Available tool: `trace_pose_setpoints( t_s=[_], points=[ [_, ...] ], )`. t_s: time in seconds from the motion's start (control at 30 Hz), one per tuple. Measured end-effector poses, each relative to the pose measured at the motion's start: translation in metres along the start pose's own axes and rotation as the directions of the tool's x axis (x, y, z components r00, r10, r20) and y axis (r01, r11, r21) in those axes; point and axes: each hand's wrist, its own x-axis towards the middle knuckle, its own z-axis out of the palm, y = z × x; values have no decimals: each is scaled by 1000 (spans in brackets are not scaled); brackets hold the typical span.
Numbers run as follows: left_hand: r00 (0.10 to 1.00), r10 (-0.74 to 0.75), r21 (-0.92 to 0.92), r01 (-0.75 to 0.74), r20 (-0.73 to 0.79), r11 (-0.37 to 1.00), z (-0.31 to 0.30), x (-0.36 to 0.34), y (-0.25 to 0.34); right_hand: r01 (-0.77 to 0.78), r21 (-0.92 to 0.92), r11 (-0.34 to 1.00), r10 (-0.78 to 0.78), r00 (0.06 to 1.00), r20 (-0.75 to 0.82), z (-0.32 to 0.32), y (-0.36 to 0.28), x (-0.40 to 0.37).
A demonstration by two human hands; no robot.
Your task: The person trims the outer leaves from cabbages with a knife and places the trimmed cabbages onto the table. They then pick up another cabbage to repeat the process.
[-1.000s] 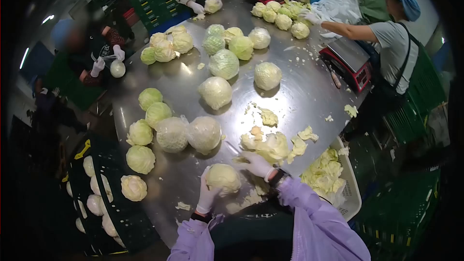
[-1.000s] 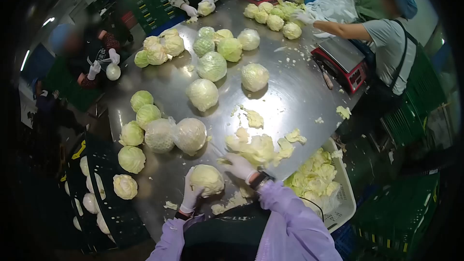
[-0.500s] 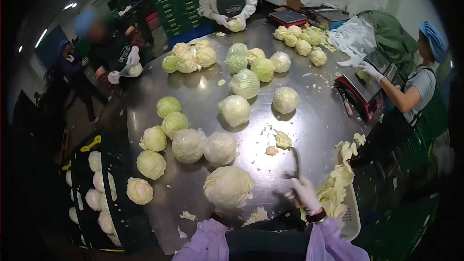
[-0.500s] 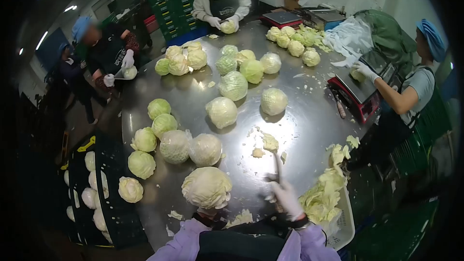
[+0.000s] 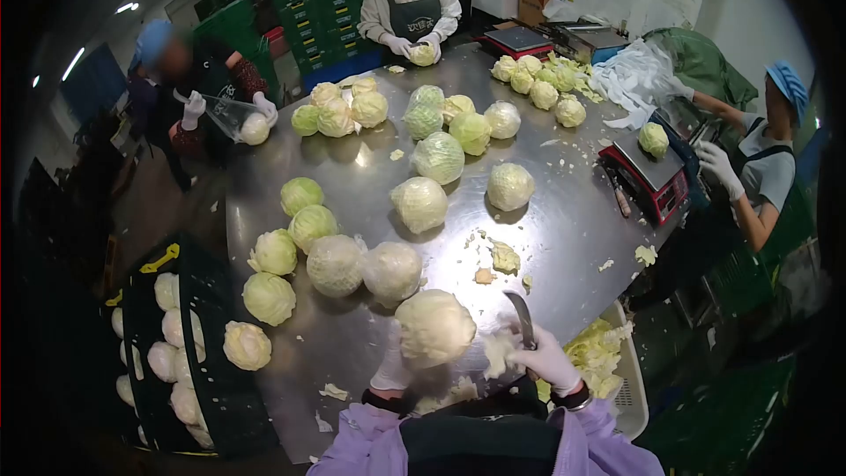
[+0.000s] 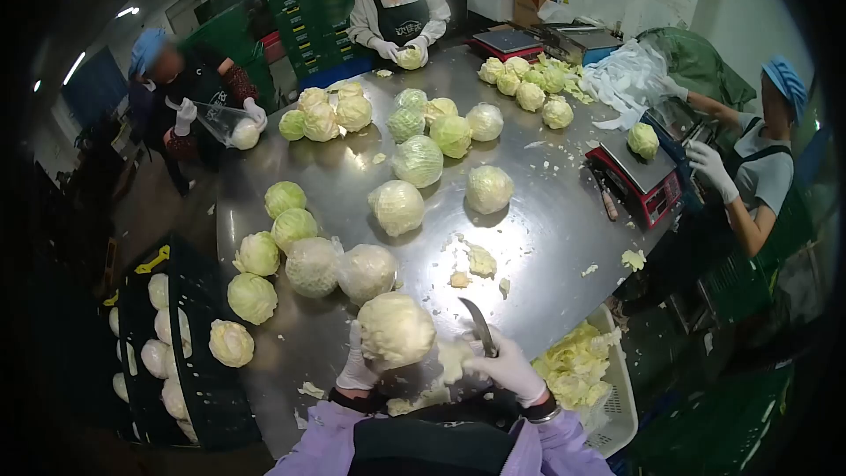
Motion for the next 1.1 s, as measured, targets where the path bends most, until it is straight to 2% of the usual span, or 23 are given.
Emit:
trace_pose_setpoints(
  t_s=[0.03,0.07,0.1,0.13,0.17,0.23,0.27,0.3,0.33,0.37,0.43,0.47,0.53,0.6,0.73,0.8,0.83,0.9,0.93,1.0,1.03,1.07,1.1],
  points=[
    [1000,-4,-9,4,7,1000,3,5,1,-3,-9,1000,3,1000,-7,3,1,0],
    [988,143,360,-156,64,920,5,9,2,-32,117,993,31,999,6,7,4,2],
    [951,257,658,-306,174,688,10,16,0,-60,238,969,57,998,20,4,11,3],
    [946,273,658,-317,173,683,36,10,3,-5,287,958,-48,983,176,-5,42,9],
    [947,264,650,-319,184,690,45,7,0,-44,407,912,18,998,67,6,57,12],
    [890,291,869,-425,350,254,56,6,0,-36,683,729,-50,993,107,4,103,25],
    [845,320,877,-474,428,80,60,8,1,-18,688,726,-58,995,87,8,108,22],
    [843,310,871,-484,440,80,66,7,0,-57,808,586,-43,994,101,12,114,19],
    [808,322,865,-495,493,-85,74,7,0,-94,898,430,-38,992,122,12,116,21],
    [770,328,837,-488,547,-249,84,5,1,-80,898,433,-48,993,112,15,111,23],
    [730,354,811,-512,585,-284,104,4,-1,59,824,563,-2,998,-70,23,103,22],
    [724,345,799,-500,598,-335,103,6,-3,92,743,663,-83,995,-49,21,105,22],
    [716,337,783,-485,611,-389,98,11,-8,60,740,670,-32,998,-51,20,110,21],
    [666,414,783,-492,620,-380,89,16,-16,34,736,677,16,998,-61,24,102,20],
    [646,450,788,-497,616,-364,77,23,-18,95,697,711,60,979,-195,32,87,21],
    [661,579,860,-486,478,-155,71,25,-17,87,700,709,90,973,-211,34,98,24],
    [663,576,861,-484,478,-156,66,27,-15,71,728,682,128,968,-214,33,115,30],
    [816,557,796,-438,157,418,55,31,-8,58,755,653,166,962,-218,36,104,29],
    [818,553,797,-436,157,418,52,31,-8,5,802,598,233,956,-180,38,80,25],
    [915,403,375,-377,8,847,47,30,-9,-33,844,535,285,948,-144,35,72,25],
    [956,292,101,-289,-16,952,47,31,-9,-37,879,475,152,987,-41,26,93,27],
    [967,251,138,-244,-38,960,47,30,-8,-52,908,417,11,999,52,19,106,28],
    [970,241,140,-235,-27,962,46,29,-5,-37,909,414,8,999,37,15,111,30]
  ],
)
